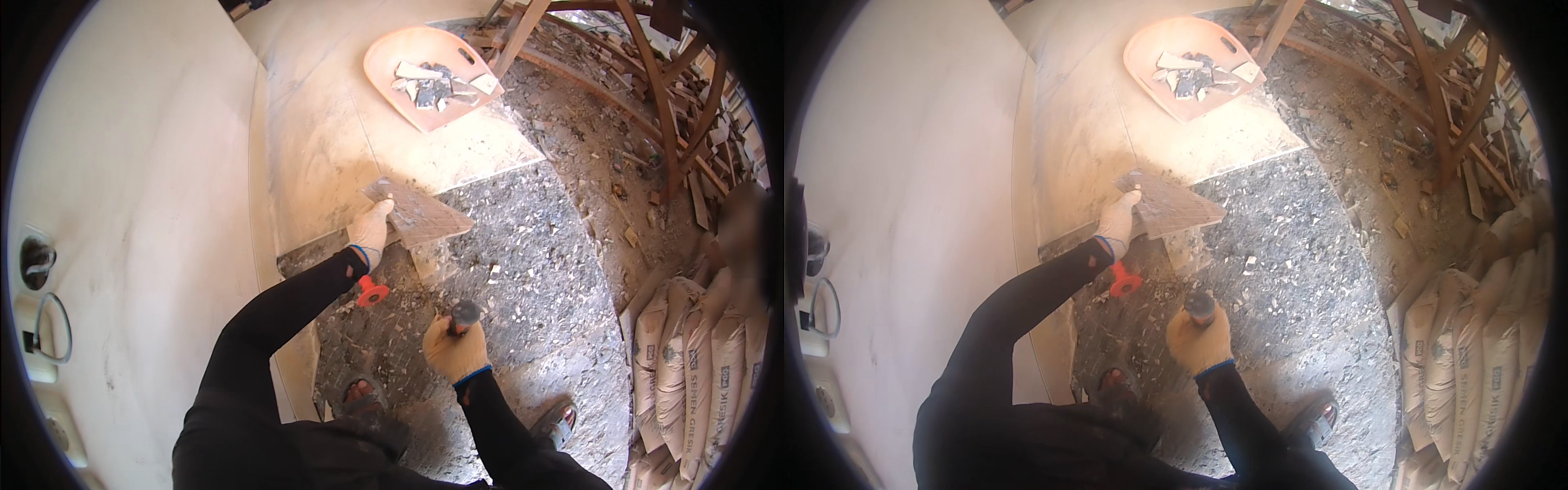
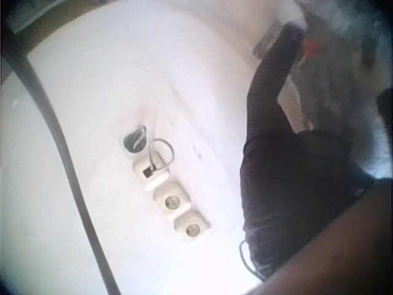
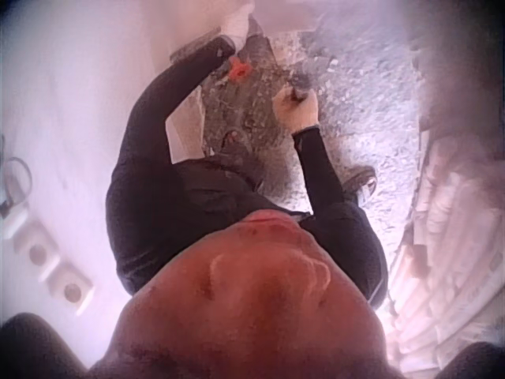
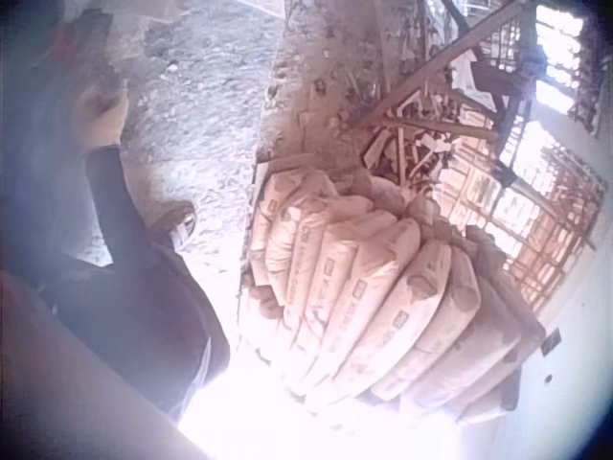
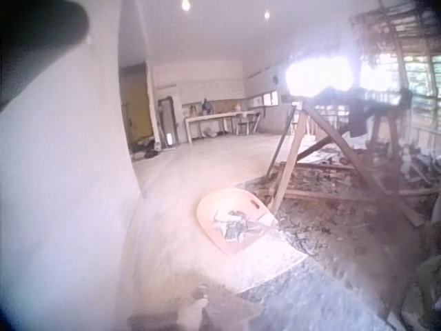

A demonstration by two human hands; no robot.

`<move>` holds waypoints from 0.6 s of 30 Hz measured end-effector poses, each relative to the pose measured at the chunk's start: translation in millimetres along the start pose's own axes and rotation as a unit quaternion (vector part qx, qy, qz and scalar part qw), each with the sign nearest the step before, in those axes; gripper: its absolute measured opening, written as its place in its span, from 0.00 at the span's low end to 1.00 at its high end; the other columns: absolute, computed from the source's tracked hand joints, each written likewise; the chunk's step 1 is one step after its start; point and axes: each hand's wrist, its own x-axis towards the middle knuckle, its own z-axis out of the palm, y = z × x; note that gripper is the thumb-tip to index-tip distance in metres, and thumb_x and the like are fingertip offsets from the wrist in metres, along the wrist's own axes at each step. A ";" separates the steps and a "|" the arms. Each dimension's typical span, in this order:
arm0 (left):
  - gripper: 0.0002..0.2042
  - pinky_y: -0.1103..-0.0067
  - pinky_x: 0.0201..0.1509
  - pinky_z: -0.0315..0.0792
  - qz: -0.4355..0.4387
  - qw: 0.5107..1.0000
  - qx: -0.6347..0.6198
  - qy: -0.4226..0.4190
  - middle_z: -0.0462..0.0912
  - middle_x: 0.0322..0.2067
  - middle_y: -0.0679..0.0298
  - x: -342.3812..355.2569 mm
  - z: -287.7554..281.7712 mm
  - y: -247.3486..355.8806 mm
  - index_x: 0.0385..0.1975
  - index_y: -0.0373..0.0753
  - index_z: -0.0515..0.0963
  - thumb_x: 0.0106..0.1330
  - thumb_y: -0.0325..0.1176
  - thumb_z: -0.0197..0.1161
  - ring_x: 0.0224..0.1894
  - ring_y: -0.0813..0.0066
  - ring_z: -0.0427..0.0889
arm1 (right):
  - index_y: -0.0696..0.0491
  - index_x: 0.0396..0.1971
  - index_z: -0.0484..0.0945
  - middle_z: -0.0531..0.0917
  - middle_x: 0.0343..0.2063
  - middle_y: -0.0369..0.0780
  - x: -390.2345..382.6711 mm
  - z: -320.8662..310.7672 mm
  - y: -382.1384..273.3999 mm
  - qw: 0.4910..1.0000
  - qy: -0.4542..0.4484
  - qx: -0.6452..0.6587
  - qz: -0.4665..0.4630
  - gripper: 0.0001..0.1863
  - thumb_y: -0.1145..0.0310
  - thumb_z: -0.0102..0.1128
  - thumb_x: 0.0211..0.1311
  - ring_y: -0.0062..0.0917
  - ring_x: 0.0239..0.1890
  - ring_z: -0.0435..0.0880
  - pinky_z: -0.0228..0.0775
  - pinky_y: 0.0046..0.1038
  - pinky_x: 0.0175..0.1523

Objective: The person uses a hammer and chisel to break and remove floor tiles in a room under renovation. They repeatedly strike tiles to loosen them, then lift and discard the pieces into a nearby dustpan.

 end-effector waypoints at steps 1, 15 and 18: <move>0.20 0.73 0.66 0.75 -0.028 0.999 -0.029 0.011 0.87 0.57 0.64 4.8 13.2 -2.7 0.63 0.38 0.84 0.75 0.39 0.68 0.59 0.72 0.84 | 0.47 0.32 0.77 0.82 0.29 0.28 0.4 -5.4 -2.2 1.000 0.000 -0.001 -0.002 0.11 0.64 0.54 0.79 0.20 0.33 0.85 0.83 0.28 0.44; 0.30 0.65 0.63 0.80 0.097 0.957 0.271 -0.030 0.89 0.50 0.51 193.8 41.2 44.9 0.59 0.26 0.80 0.71 0.49 0.71 0.58 0.56 0.87 | 0.53 0.34 0.77 0.83 0.32 0.34 16.5 -42.7 -22.7 1.000 -0.011 -0.007 0.019 0.05 0.71 0.56 0.72 0.26 0.36 0.85 0.78 0.31 0.40; 0.34 0.66 0.66 0.77 0.139 0.916 0.376 0.017 0.87 0.57 0.43 157.7 -18.5 -1.4 0.62 0.25 0.79 0.68 0.50 0.72 0.60 0.53 0.86 | 0.52 0.35 0.77 0.83 0.32 0.34 3.7 -26.9 -12.1 1.000 0.004 -0.014 0.017 0.06 0.71 0.53 0.75 0.24 0.36 0.85 0.79 0.27 0.42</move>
